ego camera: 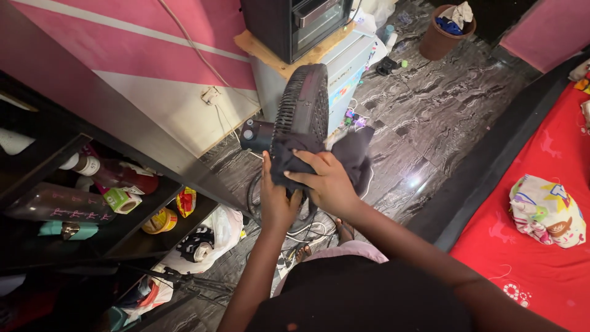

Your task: The person wipes the exterior of a black electric fan with a dark cloth. They hold the fan with one hand and rub the surface with the other, moving the cloth over the grill and body.

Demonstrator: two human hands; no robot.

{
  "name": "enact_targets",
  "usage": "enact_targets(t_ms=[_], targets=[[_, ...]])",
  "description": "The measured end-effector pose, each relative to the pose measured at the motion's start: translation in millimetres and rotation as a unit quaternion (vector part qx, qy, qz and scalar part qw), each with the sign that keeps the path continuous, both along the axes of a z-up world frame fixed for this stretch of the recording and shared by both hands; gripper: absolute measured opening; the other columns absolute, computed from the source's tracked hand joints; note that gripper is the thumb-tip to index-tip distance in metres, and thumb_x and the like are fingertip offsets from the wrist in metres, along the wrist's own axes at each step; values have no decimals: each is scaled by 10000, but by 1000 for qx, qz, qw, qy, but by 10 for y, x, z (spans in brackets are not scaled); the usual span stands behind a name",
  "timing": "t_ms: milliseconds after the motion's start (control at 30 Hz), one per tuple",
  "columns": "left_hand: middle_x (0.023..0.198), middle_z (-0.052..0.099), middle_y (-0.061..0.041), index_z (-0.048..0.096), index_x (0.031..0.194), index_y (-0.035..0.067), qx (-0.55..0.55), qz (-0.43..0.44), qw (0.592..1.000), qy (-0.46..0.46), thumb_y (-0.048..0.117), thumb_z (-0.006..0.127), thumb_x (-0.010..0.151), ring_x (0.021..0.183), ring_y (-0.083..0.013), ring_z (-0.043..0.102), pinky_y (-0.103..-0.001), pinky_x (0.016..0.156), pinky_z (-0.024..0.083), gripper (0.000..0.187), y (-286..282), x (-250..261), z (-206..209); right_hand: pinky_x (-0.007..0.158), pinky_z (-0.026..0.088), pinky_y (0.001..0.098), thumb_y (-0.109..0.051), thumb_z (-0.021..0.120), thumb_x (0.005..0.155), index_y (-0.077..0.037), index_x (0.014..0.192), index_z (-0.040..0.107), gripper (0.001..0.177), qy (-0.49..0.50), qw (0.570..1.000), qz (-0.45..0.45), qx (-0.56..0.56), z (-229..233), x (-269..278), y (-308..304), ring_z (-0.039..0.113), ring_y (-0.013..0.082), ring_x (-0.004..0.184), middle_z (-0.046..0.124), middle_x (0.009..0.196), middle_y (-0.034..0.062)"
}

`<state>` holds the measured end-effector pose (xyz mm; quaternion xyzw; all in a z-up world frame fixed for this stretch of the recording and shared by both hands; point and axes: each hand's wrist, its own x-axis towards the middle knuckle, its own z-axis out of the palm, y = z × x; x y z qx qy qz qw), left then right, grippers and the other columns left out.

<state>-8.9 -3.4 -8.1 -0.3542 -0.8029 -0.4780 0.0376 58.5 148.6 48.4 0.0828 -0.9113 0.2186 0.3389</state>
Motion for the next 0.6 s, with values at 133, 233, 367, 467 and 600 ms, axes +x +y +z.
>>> enact_targets(t_ms=[133, 233, 367, 467, 600], targets=[[1648, 104, -313, 444, 1477, -60, -10, -8, 1000, 5, 132, 727, 865, 1462, -551, 247, -638, 1103, 408, 701, 33, 50, 119, 887, 471, 409, -2, 539, 840, -314, 1102, 793, 480, -4, 1000, 21, 14, 40, -195, 413, 626, 331, 1058, 627, 1383, 76], [1638, 127, -333, 312, 1558, -45, -4, -11, 1000, 23, 121, 740, 894, 1469, -547, 238, -612, 1095, 407, 807, 54, 102, 106, 846, 487, 491, 84, 556, 813, -266, 1162, 777, 542, 27, 999, 4, 40, 302, -387, 669, 634, 413, 1042, 610, 1351, 144], [1640, 110, -341, 245, 1589, -31, -8, -8, 999, 36, 128, 745, 908, 1470, -543, 229, -617, 1098, 392, 859, 99, 121, 149, 911, 487, 490, 61, 606, 759, -230, 1229, 765, 576, 12, 996, -82, 12, 394, -563, 799, 629, 452, 1048, 594, 1378, 177], [1631, 123, -354, 261, 1572, -47, -21, 9, 999, 47, 148, 762, 892, 1460, -550, 256, -633, 1086, 402, 866, 97, 106, 124, 901, 500, 502, 43, 575, 816, -226, 1194, 772, 504, 15, 997, -63, 33, 436, -420, 472, 627, 454, 1066, 601, 1350, 182], [1612, 207, -349, 524, 1413, -26, 33, 18, 996, 86, 248, 737, 862, 1416, -591, 319, -665, 1069, 407, 651, 69, -29, -122, 923, 476, 424, -95, 563, 876, -322, 1127, 778, 400, -16, 999, -3, 34, -47, -99, 130, 584, 348, 1131, 599, 1389, 88]])
